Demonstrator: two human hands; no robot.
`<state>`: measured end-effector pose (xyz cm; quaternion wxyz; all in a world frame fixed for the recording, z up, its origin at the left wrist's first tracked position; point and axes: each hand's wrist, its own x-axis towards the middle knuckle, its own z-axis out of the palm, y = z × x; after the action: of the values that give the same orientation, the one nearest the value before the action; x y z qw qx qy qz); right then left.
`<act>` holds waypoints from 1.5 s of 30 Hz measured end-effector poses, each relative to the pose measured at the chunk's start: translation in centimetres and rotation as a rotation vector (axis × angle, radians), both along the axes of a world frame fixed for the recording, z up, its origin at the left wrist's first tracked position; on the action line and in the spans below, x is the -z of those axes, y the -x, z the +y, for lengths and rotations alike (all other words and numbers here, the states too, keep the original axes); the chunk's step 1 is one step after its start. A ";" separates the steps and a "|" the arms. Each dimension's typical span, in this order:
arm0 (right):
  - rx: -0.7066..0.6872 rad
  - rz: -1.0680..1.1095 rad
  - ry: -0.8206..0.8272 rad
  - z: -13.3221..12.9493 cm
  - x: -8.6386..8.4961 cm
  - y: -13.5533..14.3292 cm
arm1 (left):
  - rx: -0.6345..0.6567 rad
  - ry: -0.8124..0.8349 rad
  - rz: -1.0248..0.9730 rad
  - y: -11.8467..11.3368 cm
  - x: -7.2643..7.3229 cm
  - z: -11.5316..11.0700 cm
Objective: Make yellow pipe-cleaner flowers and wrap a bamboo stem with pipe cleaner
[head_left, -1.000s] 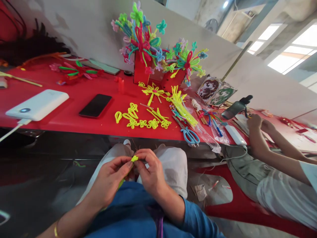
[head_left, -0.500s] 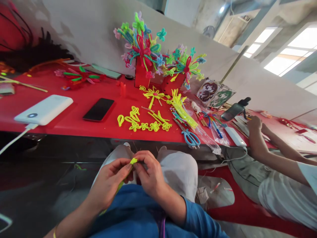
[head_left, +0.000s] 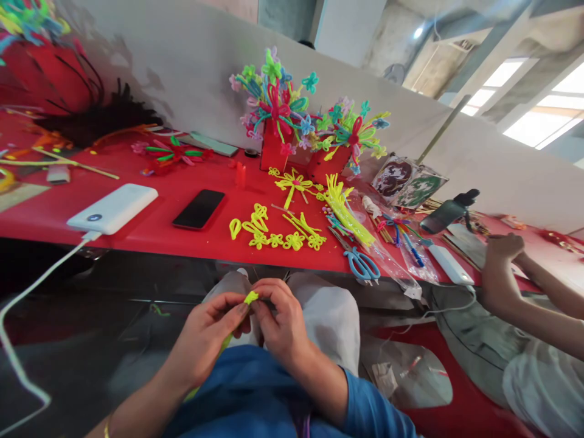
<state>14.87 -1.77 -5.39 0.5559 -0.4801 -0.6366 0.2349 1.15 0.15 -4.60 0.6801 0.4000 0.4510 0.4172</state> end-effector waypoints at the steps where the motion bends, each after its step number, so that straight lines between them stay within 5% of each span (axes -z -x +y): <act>1: -0.002 0.001 -0.005 0.1 0.0 0.1 | 0.000 -0.006 0.004 0.1 0.0 0.1; 13: 0.043 -0.009 0.011 1.5 1.3 0.7 | -0.029 0.008 0.032 -0.1 0.9 1.3; 24: -0.077 0.200 0.063 1.9 1.7 -0.2 | -0.120 0.062 -0.019 -1.1 -0.7 1.8; 37: -0.086 0.197 0.065 1.4 1.5 0.2 | 0.001 -0.069 0.072 0.0 0.2 0.9; 45: -0.035 0.128 0.014 1.4 1.5 -0.6 | 0.049 -0.013 0.032 -0.7 0.1 1.5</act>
<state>15.46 -0.34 -6.90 0.5879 -0.4569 -0.6063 0.2793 1.84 1.68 -4.73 0.6802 0.4217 0.4493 0.3970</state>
